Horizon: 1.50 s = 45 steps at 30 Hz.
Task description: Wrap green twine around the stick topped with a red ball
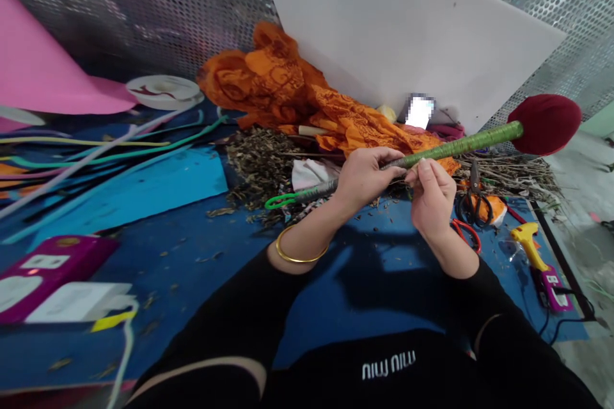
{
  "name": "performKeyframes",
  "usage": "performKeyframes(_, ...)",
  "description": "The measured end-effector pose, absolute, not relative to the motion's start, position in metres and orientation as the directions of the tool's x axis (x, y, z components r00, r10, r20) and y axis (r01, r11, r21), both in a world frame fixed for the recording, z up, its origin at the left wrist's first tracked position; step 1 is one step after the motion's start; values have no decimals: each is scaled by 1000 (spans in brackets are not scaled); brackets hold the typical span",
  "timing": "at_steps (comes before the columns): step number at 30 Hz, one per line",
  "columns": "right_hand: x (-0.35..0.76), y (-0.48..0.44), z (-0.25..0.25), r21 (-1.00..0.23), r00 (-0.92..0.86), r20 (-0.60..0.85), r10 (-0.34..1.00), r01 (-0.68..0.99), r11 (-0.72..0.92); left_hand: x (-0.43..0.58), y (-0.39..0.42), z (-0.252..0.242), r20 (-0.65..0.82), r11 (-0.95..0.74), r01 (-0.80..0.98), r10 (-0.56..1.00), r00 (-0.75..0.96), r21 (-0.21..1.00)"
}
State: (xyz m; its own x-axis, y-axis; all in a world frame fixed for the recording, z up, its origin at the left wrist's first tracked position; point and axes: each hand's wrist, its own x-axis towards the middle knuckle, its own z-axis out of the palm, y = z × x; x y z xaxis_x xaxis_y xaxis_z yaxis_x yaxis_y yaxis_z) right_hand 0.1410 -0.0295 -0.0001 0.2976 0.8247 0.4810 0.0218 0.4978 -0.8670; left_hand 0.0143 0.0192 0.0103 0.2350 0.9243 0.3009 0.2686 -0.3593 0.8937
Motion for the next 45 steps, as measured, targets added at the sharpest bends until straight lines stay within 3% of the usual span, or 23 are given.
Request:
performKeyframes(5,148,-31,3,-813,153,583,798,104,574,10,19,14,290,-356,368,930,224,859)
performKeyframes(9,169,-25,20,-595,-38,761,647,357,720,6,19,19,282,-335,403,941,186,852)
performKeyframes(11,181,-21,27,-483,-101,802,589,471,738,6,19,19,267,-318,427,947,178,846)
performKeyframes(13,190,-18,31,-447,-138,798,586,518,730,7,20,19,256,-313,449,949,184,837)
performKeyframes(22,194,-16,29,-521,-314,732,605,315,793,11,21,19,260,-349,496,935,240,795)
performKeyframes(30,191,-3,22,-577,-209,756,621,235,782,11,14,25,194,-313,664,949,248,679)
performKeyframes(38,192,1,18,-563,-225,742,631,300,770,12,11,30,158,-315,723,947,279,614)
performKeyframes(45,194,7,14,-581,-210,696,687,398,710,14,10,24,245,-384,790,922,300,479)
